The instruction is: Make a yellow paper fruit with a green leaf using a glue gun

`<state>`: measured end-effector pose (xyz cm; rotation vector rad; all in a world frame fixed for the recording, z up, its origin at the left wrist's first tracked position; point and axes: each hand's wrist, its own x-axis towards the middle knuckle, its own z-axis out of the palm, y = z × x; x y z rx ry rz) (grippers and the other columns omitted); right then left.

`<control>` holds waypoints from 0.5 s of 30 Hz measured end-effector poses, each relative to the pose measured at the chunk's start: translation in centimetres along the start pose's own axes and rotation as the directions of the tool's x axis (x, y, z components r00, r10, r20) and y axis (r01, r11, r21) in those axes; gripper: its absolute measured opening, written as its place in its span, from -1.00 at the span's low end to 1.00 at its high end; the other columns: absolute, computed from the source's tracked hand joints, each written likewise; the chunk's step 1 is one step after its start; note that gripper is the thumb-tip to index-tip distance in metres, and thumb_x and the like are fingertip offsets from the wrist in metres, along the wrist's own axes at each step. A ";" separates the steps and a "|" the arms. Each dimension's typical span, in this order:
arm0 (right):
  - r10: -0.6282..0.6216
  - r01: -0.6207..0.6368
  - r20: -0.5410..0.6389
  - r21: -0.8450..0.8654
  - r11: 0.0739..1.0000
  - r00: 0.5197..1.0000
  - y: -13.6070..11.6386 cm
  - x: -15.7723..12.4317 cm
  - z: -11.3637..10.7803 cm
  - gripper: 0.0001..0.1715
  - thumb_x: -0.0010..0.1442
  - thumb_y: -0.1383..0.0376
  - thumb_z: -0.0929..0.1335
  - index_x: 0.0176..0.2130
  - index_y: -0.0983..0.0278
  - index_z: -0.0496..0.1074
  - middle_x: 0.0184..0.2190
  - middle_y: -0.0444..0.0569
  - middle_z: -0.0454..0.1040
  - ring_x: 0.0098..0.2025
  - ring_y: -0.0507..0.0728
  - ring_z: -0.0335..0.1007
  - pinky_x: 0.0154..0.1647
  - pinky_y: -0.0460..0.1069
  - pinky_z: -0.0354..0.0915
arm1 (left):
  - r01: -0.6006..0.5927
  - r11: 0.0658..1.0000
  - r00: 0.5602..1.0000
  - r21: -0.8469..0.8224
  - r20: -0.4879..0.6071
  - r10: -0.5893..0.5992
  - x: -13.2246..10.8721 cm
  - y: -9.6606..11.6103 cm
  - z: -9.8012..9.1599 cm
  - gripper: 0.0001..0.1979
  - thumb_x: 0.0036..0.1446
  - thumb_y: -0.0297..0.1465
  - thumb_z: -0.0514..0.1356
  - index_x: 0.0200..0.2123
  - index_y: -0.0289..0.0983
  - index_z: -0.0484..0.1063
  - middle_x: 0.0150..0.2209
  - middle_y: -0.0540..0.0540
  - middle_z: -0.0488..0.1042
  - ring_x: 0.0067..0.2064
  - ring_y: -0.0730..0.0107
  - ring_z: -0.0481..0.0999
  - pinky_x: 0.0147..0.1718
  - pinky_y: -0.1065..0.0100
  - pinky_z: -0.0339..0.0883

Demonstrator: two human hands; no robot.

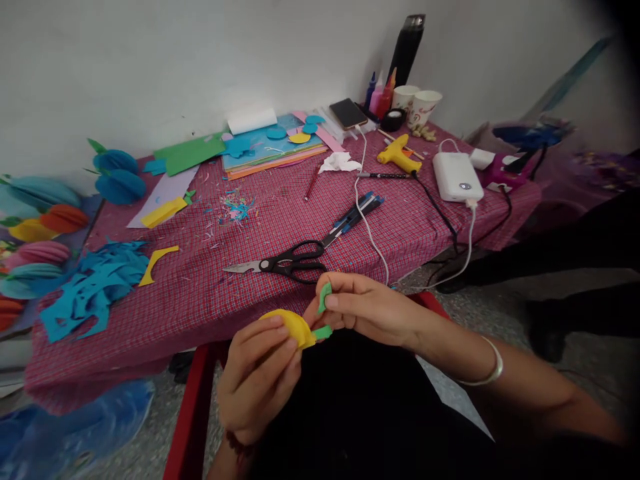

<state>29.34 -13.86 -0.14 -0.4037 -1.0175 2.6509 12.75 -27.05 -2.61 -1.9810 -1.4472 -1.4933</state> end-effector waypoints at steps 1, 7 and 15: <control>0.000 0.000 0.002 0.018 1.000 1.000 0.0 0.0 0.0 -0.80 0.18 0.26 0.45 -0.29 0.30 0.37 -0.32 -0.06 0.62 -0.33 0.01 0.57 -0.23 -0.07 0.40 | 0.000 1.000 1.000 0.000 -0.003 0.000 0.0 0.0 0.0 -0.73 -0.01 -0.62 0.33 -0.22 -0.27 0.51 -0.22 -0.08 0.54 -0.13 0.18 0.58 -0.23 0.14 0.56; -0.015 0.015 0.005 0.029 0.999 1.000 0.0 0.1 0.2 -0.81 0.16 0.29 0.46 -0.31 0.32 0.39 -0.33 -0.08 0.62 -0.33 -0.02 0.57 -0.26 -0.13 0.41 | 0.008 1.000 0.999 -0.011 -0.049 -0.009 0.1 0.1 0.3 -0.74 -0.04 -0.65 0.32 -0.25 -0.30 0.51 -0.26 -0.08 0.55 -0.16 0.19 0.59 -0.23 0.16 0.55; -0.048 0.046 -0.008 -0.128 0.991 0.999 0.1 0.2 0.3 -0.79 0.16 0.22 0.44 -0.31 0.30 0.40 -0.33 -0.08 0.60 -0.30 0.00 0.53 -0.23 -0.06 0.37 | 0.074 0.997 0.992 -0.020 -0.103 -0.076 0.2 0.7 0.5 -0.76 -0.01 -0.63 0.30 -0.28 -0.23 0.51 -0.31 -0.03 0.56 -0.21 0.22 0.59 -0.27 0.15 0.56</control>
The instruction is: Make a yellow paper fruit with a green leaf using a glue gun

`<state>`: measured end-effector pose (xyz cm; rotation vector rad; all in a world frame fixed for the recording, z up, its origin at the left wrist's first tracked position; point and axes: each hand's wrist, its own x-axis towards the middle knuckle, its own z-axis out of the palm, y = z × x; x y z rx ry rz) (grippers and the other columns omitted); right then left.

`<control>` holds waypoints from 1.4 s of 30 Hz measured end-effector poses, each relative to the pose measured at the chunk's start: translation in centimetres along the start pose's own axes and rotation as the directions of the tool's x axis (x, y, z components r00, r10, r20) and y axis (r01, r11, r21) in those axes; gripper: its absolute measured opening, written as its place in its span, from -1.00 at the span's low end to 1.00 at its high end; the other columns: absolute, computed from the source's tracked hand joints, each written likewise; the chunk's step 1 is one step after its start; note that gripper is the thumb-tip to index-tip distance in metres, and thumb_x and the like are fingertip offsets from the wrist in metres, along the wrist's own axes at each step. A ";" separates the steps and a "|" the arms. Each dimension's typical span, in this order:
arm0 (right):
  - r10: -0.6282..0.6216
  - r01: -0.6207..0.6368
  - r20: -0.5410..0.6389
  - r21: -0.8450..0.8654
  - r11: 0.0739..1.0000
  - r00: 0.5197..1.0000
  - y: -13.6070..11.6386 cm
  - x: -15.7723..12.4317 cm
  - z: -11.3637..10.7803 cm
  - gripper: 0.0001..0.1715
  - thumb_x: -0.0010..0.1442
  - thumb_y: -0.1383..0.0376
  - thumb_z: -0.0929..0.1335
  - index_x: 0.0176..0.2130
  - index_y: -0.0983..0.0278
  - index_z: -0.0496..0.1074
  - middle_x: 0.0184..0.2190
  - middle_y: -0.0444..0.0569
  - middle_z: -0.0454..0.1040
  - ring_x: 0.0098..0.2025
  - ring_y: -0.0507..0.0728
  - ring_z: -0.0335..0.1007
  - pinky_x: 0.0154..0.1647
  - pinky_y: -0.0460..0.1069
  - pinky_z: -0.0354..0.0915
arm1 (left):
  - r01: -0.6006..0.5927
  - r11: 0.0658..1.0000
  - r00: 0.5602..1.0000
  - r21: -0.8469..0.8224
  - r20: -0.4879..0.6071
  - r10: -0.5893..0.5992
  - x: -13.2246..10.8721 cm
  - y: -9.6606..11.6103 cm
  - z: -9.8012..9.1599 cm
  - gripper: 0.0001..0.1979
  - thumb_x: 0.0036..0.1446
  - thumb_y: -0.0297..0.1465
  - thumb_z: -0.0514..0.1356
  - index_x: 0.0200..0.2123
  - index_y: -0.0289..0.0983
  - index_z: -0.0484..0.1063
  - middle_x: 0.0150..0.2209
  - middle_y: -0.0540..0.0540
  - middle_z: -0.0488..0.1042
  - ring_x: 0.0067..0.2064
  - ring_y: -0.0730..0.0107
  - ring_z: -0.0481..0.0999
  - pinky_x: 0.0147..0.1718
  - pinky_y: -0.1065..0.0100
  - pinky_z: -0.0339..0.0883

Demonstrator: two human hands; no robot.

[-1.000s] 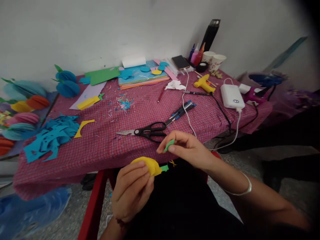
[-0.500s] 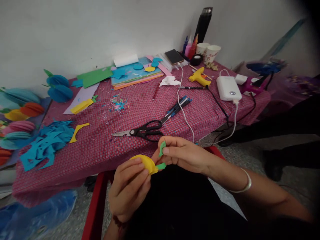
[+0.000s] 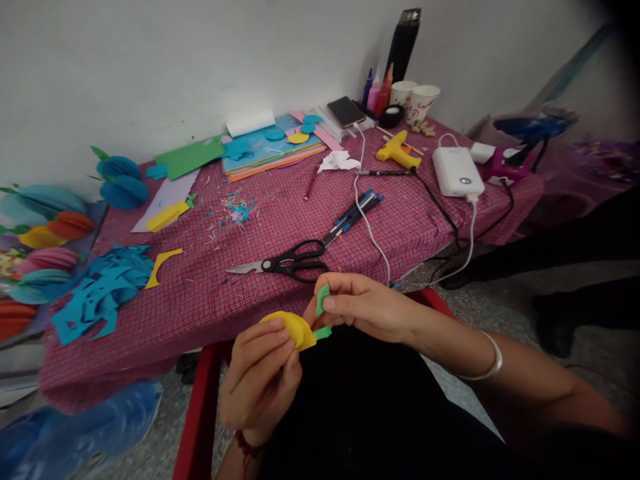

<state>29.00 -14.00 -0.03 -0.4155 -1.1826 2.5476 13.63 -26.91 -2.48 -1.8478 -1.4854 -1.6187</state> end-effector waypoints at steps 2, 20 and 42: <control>-0.069 0.066 -0.010 -0.185 0.980 0.998 -0.3 0.3 -0.2 -0.82 0.20 0.22 0.40 -0.29 0.29 0.41 -0.33 -0.08 0.58 -0.26 0.02 0.52 -0.19 -0.03 0.37 | 0.078 0.997 0.996 -0.028 -0.047 -0.080 -0.1 0.0 0.2 -0.78 0.01 -0.62 0.29 -0.30 -0.23 0.51 -0.32 -0.02 0.55 -0.21 0.24 0.58 -0.24 0.13 0.55; -0.466 0.031 0.209 -0.932 -0.361 0.860 -7.1 13.5 -7.2 -0.79 0.25 0.42 0.25 -0.26 0.36 0.49 -0.24 0.14 0.49 -0.18 0.20 0.33 -0.14 0.07 0.14 | 0.549 0.557 0.667 -0.623 -0.076 -0.741 0.3 -1.3 0.6 -0.87 0.15 -0.48 0.24 -0.46 -0.25 0.48 -0.36 -0.01 0.48 -0.23 0.39 0.57 -0.22 0.32 0.54; -0.385 0.700 0.662 -0.712 -0.056 0.643 -2.2 3.6 0.2 -0.85 0.27 0.34 0.37 -0.12 0.29 0.43 -0.17 0.04 0.53 -0.08 0.10 0.41 0.02 0.11 0.30 | 0.468 0.793 0.817 -0.389 -0.152 -0.556 0.3 -0.3 0.7 -0.86 0.16 -0.59 0.20 -0.40 -0.27 0.47 -0.32 -0.03 0.51 -0.20 0.33 0.56 -0.16 0.22 0.44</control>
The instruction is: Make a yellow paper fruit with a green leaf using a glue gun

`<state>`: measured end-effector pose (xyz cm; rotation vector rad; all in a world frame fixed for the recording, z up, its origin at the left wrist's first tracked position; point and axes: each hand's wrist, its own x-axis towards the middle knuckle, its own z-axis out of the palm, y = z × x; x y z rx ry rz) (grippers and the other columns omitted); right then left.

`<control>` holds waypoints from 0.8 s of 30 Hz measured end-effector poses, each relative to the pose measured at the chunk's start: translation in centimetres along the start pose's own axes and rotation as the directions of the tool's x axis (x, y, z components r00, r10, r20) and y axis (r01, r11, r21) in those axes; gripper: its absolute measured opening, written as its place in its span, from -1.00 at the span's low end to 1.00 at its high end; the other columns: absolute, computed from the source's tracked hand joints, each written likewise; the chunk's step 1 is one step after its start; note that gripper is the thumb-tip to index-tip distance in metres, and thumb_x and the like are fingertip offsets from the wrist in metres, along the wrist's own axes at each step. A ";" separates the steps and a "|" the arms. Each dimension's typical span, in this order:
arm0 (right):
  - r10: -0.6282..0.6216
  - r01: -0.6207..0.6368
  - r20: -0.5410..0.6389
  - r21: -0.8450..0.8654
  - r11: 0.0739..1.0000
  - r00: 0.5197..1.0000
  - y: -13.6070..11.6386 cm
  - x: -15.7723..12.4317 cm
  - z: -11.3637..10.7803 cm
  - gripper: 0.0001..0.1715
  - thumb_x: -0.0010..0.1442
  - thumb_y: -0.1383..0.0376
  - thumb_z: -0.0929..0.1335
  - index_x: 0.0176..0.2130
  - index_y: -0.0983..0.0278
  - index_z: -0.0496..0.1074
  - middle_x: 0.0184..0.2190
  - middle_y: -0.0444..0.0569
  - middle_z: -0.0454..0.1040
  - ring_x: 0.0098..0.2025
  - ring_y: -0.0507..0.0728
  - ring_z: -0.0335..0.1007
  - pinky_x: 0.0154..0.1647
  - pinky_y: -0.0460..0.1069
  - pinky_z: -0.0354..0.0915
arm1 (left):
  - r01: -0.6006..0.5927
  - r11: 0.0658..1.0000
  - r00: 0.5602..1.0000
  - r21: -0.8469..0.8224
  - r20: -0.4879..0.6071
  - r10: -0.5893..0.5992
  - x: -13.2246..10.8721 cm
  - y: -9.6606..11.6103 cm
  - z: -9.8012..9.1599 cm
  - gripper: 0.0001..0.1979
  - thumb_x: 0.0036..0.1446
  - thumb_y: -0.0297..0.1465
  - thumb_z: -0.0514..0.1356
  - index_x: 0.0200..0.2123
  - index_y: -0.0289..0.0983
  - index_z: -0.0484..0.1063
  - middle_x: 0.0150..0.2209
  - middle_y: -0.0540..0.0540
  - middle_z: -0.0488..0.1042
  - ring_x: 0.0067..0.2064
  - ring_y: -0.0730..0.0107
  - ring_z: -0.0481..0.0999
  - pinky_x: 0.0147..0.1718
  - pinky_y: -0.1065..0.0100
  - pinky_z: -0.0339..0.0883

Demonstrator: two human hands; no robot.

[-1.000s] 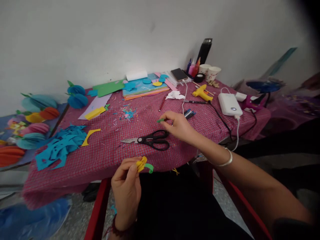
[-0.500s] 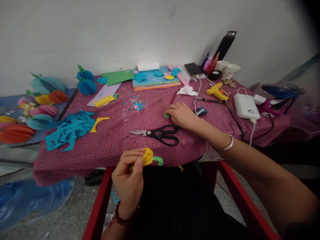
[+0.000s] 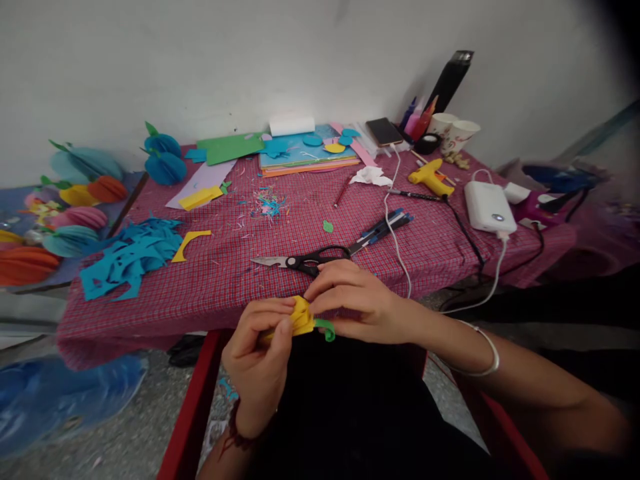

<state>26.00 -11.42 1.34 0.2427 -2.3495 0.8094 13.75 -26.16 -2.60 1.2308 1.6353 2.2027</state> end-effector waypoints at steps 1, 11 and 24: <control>-0.009 0.010 -0.015 0.028 1.000 1.000 0.0 0.0 0.0 -0.89 0.27 0.34 0.37 -0.15 0.29 0.44 -0.20 0.03 0.54 -0.10 0.10 0.43 0.01 0.11 0.31 | -0.016 1.000 1.000 0.019 0.006 0.016 0.0 0.1 0.0 -0.86 0.15 -0.60 0.20 -0.40 -0.27 0.47 -0.33 -0.03 0.51 -0.20 0.33 0.56 -0.16 0.22 0.44; 0.116 -0.104 -0.061 0.172 0.980 0.991 -0.9 -0.1 0.5 -0.89 0.22 0.48 0.34 -0.26 0.31 0.44 -0.30 0.01 0.53 -0.17 0.08 0.44 -0.02 0.09 0.34 | -0.087 0.991 0.993 0.099 0.091 0.078 0.1 0.2 -0.2 -0.84 0.10 -0.65 0.22 -0.39 -0.28 0.47 -0.34 -0.03 0.52 -0.21 0.33 0.57 -0.19 0.26 0.45; 0.335 -0.262 -0.148 0.371 0.891 0.930 -1.7 -0.2 0.9 -0.91 0.23 0.40 0.36 -0.35 0.30 0.43 -0.39 -0.09 0.38 -0.29 0.03 0.32 -0.25 -0.04 0.27 | -0.166 0.973 0.982 0.159 0.118 0.149 0.4 0.9 0.3 -0.84 0.10 -0.64 0.21 -0.39 -0.27 0.45 -0.35 -0.02 0.52 -0.22 0.34 0.58 -0.19 0.24 0.47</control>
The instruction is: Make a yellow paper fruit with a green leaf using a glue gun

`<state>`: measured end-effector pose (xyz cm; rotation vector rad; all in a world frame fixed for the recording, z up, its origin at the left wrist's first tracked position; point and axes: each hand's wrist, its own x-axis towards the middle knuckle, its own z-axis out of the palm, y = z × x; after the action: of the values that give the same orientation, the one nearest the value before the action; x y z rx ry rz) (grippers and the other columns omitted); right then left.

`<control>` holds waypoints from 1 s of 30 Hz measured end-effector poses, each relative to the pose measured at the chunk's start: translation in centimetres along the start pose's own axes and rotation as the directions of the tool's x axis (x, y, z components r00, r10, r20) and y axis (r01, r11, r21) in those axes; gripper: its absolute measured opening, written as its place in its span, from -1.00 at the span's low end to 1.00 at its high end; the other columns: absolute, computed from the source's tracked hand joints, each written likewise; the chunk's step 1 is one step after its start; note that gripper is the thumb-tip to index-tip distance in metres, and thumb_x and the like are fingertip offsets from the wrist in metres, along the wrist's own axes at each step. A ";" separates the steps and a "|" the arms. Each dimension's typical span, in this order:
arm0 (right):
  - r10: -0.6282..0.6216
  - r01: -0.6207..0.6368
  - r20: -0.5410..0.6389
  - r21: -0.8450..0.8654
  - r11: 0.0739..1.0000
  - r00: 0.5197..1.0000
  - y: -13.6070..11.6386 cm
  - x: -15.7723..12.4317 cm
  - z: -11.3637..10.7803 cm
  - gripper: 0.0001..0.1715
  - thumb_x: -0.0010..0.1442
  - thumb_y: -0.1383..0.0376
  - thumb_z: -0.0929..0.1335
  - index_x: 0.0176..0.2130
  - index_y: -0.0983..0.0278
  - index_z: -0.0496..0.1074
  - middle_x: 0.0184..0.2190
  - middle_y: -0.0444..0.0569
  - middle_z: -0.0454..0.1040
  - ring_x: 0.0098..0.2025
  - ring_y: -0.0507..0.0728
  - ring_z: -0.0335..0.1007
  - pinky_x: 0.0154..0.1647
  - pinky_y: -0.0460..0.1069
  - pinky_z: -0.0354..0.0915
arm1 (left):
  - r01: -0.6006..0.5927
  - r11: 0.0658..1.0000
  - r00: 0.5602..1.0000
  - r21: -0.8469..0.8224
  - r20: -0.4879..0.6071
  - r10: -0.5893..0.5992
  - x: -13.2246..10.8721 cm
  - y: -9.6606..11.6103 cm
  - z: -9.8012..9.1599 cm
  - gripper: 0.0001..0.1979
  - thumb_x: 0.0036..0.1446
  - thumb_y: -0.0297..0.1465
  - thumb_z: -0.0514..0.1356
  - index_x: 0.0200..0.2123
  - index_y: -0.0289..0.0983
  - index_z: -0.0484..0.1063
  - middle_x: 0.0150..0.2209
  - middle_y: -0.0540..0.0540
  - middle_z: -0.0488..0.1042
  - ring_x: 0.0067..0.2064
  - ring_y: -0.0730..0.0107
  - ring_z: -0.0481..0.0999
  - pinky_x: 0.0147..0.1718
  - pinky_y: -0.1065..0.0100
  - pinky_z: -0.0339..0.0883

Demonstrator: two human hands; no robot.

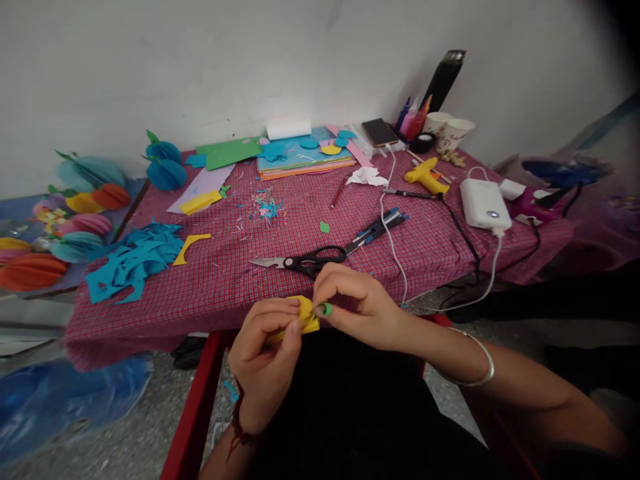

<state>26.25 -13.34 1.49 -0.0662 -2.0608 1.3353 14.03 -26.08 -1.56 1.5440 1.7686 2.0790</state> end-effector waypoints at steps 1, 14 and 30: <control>0.021 -0.021 -0.026 0.002 1.000 0.999 0.1 -0.2 0.3 -0.91 0.23 0.40 0.36 -0.35 0.29 0.43 -0.40 -0.10 0.37 -0.29 0.02 0.31 -0.25 -0.04 0.26 | -0.019 0.999 0.999 0.036 -0.026 0.020 0.0 0.0 0.1 -0.84 0.10 -0.64 0.21 -0.39 -0.26 0.45 -0.34 -0.01 0.52 -0.22 0.34 0.58 -0.20 0.24 0.47; 0.510 -0.484 0.064 0.439 0.757 0.858 0.8 -1.3 3.9 -0.74 0.15 0.19 0.41 -0.30 0.27 0.28 -0.46 -0.23 0.24 -0.44 -0.04 0.13 -0.42 -0.10 0.14 | -0.268 0.933 0.948 0.240 -0.106 0.300 -0.6 -2.0 0.9 -0.78 0.02 -0.66 0.27 -0.30 -0.26 0.47 -0.31 -0.02 0.51 -0.21 0.30 0.57 -0.19 0.17 0.52; 0.524 -0.472 -0.075 0.339 0.814 0.849 1.3 -0.7 4.5 -0.87 0.07 0.29 0.37 -0.36 0.26 0.31 -0.48 -0.22 0.27 -0.45 -0.02 0.17 -0.41 -0.09 0.15 | 0.097 0.995 0.982 0.012 -0.163 -0.094 -1.1 -1.8 1.7 -0.89 0.20 -0.55 0.18 -0.35 -0.26 0.45 -0.30 -0.02 0.51 -0.20 0.34 0.55 -0.18 0.20 0.45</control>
<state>23.94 -16.53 -1.07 -0.6014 -1.7271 1.8889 14.70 -24.79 -3.87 1.2984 1.8791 2.2043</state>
